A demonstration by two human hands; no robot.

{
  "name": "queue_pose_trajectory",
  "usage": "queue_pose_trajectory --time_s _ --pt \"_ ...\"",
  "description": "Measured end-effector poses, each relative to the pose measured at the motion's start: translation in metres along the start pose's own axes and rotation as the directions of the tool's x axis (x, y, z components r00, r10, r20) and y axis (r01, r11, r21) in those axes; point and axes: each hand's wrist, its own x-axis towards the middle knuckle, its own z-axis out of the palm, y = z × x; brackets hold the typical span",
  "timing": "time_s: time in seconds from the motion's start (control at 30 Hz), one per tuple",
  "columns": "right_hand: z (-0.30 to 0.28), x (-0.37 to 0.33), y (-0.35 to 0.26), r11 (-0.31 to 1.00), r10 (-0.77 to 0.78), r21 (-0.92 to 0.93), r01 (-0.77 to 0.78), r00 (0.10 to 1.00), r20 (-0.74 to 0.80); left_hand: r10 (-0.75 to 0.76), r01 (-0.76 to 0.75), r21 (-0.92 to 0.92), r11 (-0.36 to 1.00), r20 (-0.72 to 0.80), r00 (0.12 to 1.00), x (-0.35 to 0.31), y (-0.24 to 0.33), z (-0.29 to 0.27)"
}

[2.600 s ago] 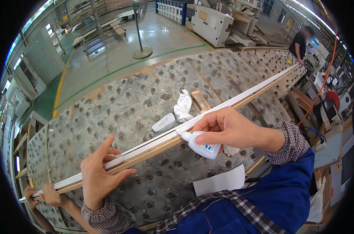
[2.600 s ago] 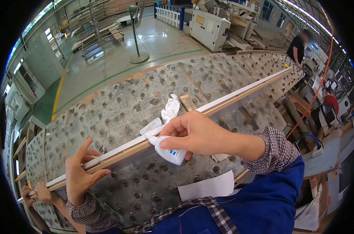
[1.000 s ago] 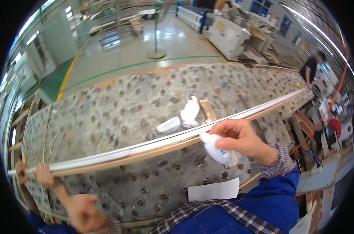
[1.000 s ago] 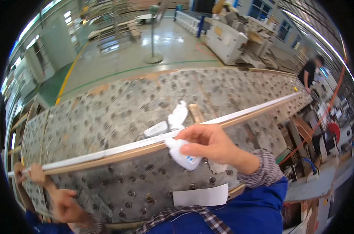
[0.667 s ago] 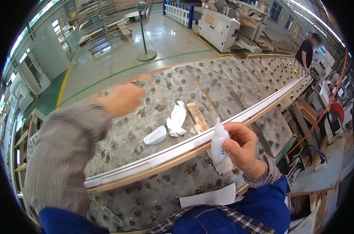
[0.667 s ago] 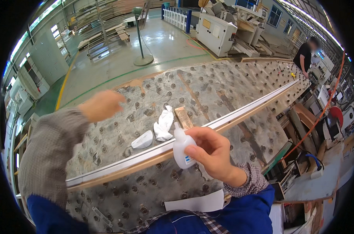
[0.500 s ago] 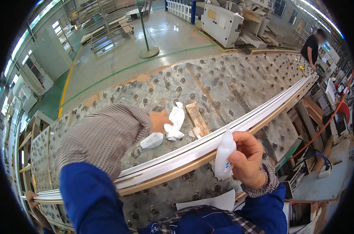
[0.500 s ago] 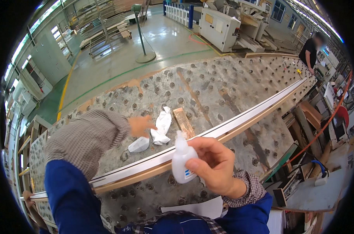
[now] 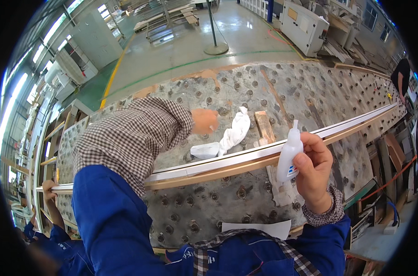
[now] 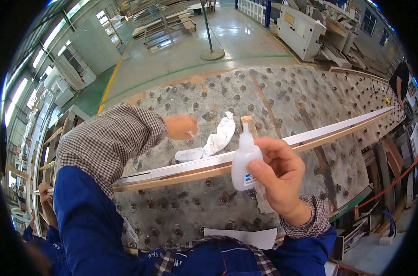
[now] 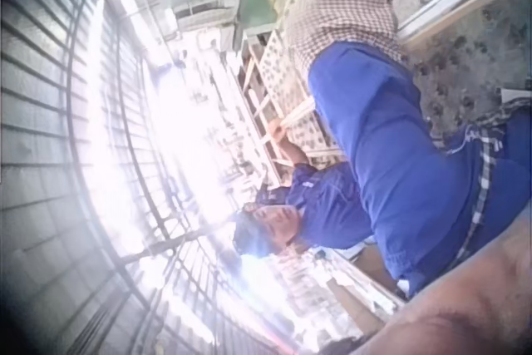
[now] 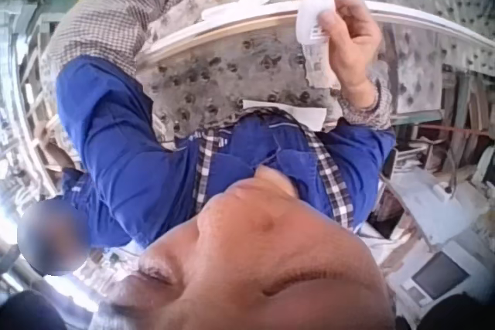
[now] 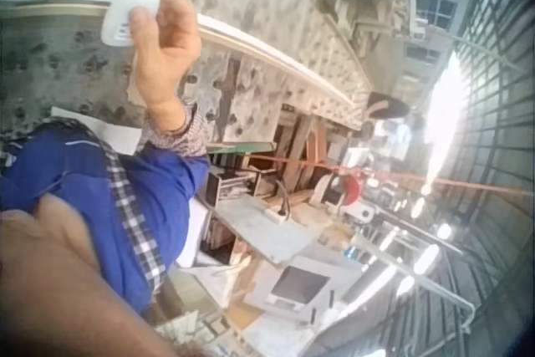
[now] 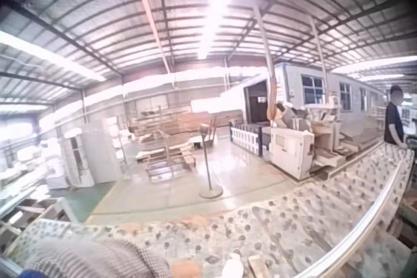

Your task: The person applies glue to a white panel and inserts a wooden trim piece into a pre-cut slot. They then flip the panel and apply glue along the edge of the trim, wiping excess with a cloth. The task involves precise alignment and manual finishing of the panel edge.

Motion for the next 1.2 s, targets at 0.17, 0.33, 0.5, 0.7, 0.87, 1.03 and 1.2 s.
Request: queue_pose_trajectory --time_s 0.17,0.33,0.5,0.7,0.87,1.03,1.2 --pt "0.000 -0.009 0.009 0.997 -0.046 0.057 0.051 0.995 -0.089 0.107 -0.108 -0.035 0.994 -0.019 0.994 0.023 0.019 0.018" --pt "-0.010 -0.028 0.015 0.993 -0.096 -0.084 0.077 0.966 -0.241 0.181 -0.185 0.022 0.983 0.128 0.975 0.047 0.026 0.021" --pt "-0.018 -0.036 0.003 0.989 -0.082 -0.140 0.053 0.974 -0.213 0.252 -0.275 0.067 0.959 0.242 0.937 0.085 0.010 0.062" --pt "-0.017 -0.032 0.000 0.990 -0.082 -0.134 0.055 0.974 -0.210 0.093 -0.092 -0.017 0.996 0.164 0.982 0.095 0.008 0.098" --pt "-0.013 -0.026 0.004 0.984 -0.080 -0.170 0.048 0.979 -0.187 0.018 -0.013 -0.036 0.999 0.145 0.989 0.086 -0.002 0.108" --pt "-0.023 -0.026 0.011 0.988 -0.094 -0.141 0.067 0.978 -0.188 -0.145 0.098 -0.210 0.973 -0.222 0.964 0.026 -0.010 -0.010" --pt "-0.004 -0.011 0.001 0.988 -0.067 -0.144 0.050 0.991 -0.116 -0.350 -0.003 -0.617 0.787 -0.449 0.822 -0.110 0.035 -0.100"
